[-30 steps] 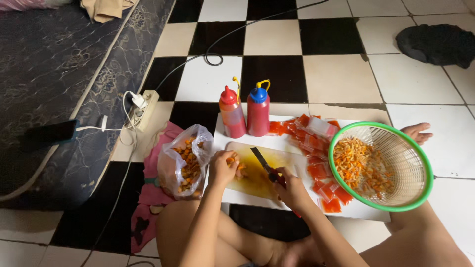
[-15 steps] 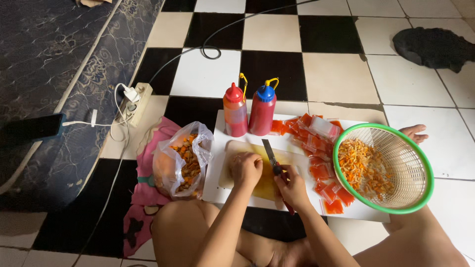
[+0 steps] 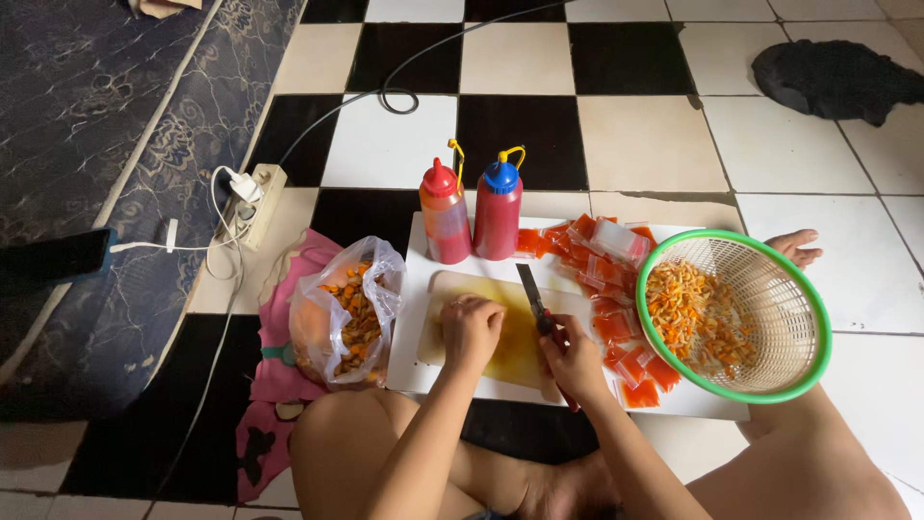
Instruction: The person uses a knife to chop small fried food items on a white cutting board. They then pick up the chopped pieces and place them into a green plastic basket sitting on the floor.
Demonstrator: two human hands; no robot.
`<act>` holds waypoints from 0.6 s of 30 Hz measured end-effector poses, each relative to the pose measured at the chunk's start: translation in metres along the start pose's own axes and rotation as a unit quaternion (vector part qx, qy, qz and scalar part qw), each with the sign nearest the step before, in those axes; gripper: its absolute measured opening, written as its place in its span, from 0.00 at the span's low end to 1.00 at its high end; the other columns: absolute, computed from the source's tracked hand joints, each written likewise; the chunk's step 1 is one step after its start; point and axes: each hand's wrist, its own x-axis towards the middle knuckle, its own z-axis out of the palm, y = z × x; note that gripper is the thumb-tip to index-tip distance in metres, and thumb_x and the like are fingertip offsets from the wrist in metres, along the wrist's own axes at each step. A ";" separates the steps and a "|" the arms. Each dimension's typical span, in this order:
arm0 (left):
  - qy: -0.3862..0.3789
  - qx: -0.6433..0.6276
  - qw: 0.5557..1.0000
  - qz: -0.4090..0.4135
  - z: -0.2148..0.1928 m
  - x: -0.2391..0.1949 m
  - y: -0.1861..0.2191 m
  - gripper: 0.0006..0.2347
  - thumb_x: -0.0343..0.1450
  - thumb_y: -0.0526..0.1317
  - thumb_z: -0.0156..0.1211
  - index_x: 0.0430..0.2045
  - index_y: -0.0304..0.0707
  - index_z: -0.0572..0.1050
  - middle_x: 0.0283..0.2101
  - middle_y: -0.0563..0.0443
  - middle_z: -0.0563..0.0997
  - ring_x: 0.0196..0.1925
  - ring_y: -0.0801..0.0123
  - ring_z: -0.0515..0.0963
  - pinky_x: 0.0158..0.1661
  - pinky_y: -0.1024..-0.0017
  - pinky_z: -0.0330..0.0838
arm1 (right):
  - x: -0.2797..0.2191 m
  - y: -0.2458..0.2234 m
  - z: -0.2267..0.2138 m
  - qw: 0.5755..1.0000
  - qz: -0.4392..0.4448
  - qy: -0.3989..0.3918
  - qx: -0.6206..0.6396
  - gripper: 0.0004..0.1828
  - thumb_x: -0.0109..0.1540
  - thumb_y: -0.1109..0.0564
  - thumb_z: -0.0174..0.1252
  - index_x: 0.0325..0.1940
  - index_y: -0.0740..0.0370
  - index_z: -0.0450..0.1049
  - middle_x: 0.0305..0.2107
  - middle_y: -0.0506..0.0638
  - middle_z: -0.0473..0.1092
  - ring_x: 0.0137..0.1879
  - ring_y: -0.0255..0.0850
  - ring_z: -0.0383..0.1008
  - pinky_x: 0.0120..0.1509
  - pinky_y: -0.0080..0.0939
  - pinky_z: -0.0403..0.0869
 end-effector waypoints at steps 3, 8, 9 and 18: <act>-0.014 0.043 0.999 0.030 -0.004 -0.008 0.007 0.07 0.55 0.42 0.72 0.21 0.57 0.81 0.28 0.65 0.82 0.42 0.69 0.79 0.46 0.65 0.69 | -0.007 -0.013 -0.001 1.000 0.014 -0.012 -0.013 0.22 0.61 0.59 0.57 0.60 0.60 0.68 0.33 0.61 0.74 0.26 0.50 0.80 0.32 0.46 0.79; -0.039 0.051 0.998 -0.006 -0.011 -0.007 0.008 0.06 0.58 0.44 0.70 0.25 0.60 0.81 0.30 0.65 0.82 0.44 0.66 0.79 0.47 0.61 0.69 | -0.032 -0.070 -0.012 0.988 0.004 -0.037 -0.153 0.25 0.58 0.57 0.56 0.61 0.45 0.67 0.40 0.57 0.74 0.45 0.58 0.79 0.48 0.55 0.79; -0.041 0.057 0.998 -0.011 -0.010 -0.004 0.007 0.06 0.59 0.44 0.69 0.25 0.61 0.81 0.29 0.66 0.82 0.44 0.67 0.80 0.48 0.61 0.68 | -0.037 -0.087 -0.015 0.977 -0.016 -0.038 -0.209 0.24 0.59 0.56 0.55 0.60 0.40 0.68 0.42 0.55 0.73 0.48 0.58 0.79 0.51 0.57 0.79; -0.127 0.076 0.987 -0.070 -0.002 0.003 0.013 0.02 0.59 0.39 0.67 0.17 0.53 0.81 0.25 0.61 0.81 0.44 0.65 0.75 0.52 0.58 0.58 | -0.060 -0.072 -0.008 0.963 -0.020 -0.113 -0.243 0.27 0.65 0.48 0.47 0.69 0.43 0.61 0.43 0.61 0.68 0.46 0.63 0.75 0.51 0.55 0.72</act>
